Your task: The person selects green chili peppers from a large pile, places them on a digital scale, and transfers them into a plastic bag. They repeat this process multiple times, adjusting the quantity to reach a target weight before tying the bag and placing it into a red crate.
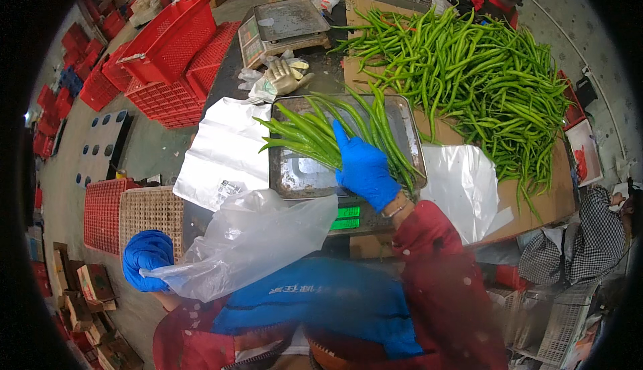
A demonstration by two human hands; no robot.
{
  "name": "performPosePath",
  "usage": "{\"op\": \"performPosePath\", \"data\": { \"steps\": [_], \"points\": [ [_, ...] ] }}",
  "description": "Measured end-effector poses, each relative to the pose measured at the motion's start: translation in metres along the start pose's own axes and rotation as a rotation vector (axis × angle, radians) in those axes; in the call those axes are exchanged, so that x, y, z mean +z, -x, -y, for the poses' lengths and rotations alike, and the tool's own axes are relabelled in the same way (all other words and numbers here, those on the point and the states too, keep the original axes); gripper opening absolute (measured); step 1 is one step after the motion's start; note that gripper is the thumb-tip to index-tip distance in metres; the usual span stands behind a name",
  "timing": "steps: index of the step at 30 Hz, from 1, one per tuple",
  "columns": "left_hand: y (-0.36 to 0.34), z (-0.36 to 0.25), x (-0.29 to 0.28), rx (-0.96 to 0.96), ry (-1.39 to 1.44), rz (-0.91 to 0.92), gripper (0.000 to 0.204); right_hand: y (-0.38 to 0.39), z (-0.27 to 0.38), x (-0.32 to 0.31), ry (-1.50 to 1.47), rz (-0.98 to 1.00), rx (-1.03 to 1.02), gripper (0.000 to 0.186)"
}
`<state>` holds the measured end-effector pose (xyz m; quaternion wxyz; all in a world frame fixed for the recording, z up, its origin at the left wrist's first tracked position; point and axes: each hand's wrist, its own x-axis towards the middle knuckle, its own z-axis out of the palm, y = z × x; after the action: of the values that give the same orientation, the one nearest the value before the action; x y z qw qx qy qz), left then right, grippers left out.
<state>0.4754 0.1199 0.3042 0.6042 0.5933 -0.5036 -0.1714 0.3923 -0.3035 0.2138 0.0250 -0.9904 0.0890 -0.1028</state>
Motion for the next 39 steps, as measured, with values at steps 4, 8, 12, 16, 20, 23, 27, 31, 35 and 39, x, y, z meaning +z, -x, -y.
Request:
{"op": "performPosePath", "data": {
  "steps": [4,8,12,16,20,23,27,31,35,39],
  "points": [
    [-0.001,-0.003,0.001,-0.004,-0.014,0.01,0.017,0.005,-0.005,-0.019,-0.428,-0.07,0.094,0.088],
    [-0.007,-0.006,-0.003,0.005,-0.029,0.019,0.017,0.003,-0.032,-0.041,-0.942,-0.187,0.084,0.078],
    [-0.016,-0.004,-0.009,0.021,-0.051,0.046,0.016,0.007,-0.051,-0.058,-1.192,-0.267,0.259,0.065],
    [-0.023,-0.003,-0.01,-0.007,-0.049,0.027,0.015,0.021,-0.051,-0.067,-0.642,-0.515,0.195,0.073],
    [-0.028,-0.006,-0.011,-0.039,-0.044,0.118,0.014,0.027,-0.05,-0.069,-0.489,-0.65,0.084,0.088],
    [-0.028,-0.01,-0.011,-0.046,-0.089,0.146,0.016,0.028,-0.054,-0.065,-0.319,-0.719,0.0,0.087],
    [-0.023,-0.016,-0.008,-0.164,-0.014,0.111,0.018,0.032,-0.06,-0.059,-0.354,-0.761,0.013,0.09],
    [-0.023,-0.012,-0.007,-0.066,0.03,0.104,0.018,0.035,-0.063,-0.058,-0.328,-0.771,-0.018,0.089],
    [-0.028,-0.007,-0.005,-0.025,0.009,0.049,0.02,0.037,-0.064,-0.063,-0.301,-0.738,-0.016,0.087],
    [-0.03,-0.012,-0.001,-0.107,0.03,0.023,0.02,0.041,-0.064,-0.068,-0.229,-0.718,-0.003,0.087]
  ]
}}
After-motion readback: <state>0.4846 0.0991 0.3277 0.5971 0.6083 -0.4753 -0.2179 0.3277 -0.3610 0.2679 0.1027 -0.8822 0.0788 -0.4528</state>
